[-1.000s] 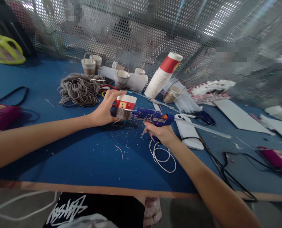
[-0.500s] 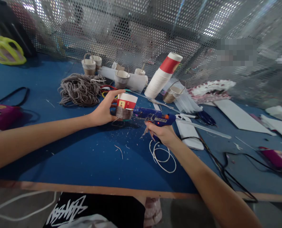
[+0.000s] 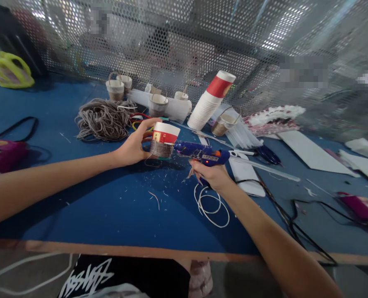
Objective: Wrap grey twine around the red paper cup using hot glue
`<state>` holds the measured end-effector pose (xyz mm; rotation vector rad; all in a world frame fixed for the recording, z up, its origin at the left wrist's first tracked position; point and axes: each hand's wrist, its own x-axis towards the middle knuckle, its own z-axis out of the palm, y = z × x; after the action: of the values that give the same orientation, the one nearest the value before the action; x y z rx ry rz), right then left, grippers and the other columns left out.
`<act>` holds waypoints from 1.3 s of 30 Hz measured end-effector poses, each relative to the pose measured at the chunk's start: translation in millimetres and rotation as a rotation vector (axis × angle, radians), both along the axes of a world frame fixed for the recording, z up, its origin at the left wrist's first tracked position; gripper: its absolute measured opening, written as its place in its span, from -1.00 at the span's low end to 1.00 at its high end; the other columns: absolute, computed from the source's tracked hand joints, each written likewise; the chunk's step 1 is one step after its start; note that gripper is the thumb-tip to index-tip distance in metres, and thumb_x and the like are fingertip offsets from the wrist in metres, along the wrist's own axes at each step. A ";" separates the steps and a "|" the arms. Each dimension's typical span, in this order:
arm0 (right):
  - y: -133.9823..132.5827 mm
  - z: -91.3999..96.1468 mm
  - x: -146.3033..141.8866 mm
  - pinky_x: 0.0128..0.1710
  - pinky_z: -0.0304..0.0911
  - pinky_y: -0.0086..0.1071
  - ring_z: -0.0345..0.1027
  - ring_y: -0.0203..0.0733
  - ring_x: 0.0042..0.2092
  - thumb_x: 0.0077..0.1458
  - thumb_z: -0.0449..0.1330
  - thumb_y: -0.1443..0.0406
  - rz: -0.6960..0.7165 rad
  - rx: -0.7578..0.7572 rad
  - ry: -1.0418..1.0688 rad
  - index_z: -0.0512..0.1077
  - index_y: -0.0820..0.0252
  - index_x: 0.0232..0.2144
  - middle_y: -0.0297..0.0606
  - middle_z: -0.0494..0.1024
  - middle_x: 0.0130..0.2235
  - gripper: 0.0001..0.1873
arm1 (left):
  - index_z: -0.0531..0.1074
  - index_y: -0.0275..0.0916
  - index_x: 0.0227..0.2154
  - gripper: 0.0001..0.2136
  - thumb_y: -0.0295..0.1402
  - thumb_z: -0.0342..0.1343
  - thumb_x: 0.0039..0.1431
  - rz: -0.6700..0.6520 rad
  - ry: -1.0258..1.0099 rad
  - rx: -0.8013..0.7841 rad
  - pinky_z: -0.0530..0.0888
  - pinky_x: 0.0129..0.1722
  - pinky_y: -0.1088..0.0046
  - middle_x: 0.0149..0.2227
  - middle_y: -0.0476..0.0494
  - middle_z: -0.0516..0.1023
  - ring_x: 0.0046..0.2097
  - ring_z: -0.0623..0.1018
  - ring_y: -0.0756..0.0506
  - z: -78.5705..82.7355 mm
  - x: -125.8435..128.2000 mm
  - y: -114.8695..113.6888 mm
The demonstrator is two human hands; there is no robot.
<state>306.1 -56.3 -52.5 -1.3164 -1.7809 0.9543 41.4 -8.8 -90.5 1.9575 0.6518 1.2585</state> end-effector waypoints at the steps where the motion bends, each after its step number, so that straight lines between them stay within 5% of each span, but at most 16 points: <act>1: -0.8 0.6 -0.2 -0.66 0.16 -0.35 0.14 -0.34 -0.72 -0.03 0.25 0.12 -0.003 -0.001 0.002 0.26 0.08 -0.83 -0.40 0.27 -0.79 -0.54 | 0.13 -0.02 0.21 -0.15 -0.49 0.41 -0.14 -0.003 -0.002 -0.002 0.55 0.13 0.17 0.31 -0.25 0.28 0.19 0.52 -0.26 -0.2 -0.2 0.3; 39: -8.1 11.7 -3.7 -0.63 0.11 -0.37 0.13 -0.33 -0.68 -0.15 0.18 0.19 -0.056 -0.075 0.052 0.29 0.09 -0.66 -0.47 0.24 -0.74 -0.82 | 0.11 0.00 0.06 -0.17 -0.33 0.52 -0.23 -0.070 -0.179 -0.091 0.54 0.09 0.14 0.19 -0.22 0.41 0.17 0.52 -0.27 -8.1 2.3 7.8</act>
<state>302.4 -64.4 -40.8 -1.3677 -1.6749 1.0237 43.8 -1.0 -98.7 1.7557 0.5367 1.3193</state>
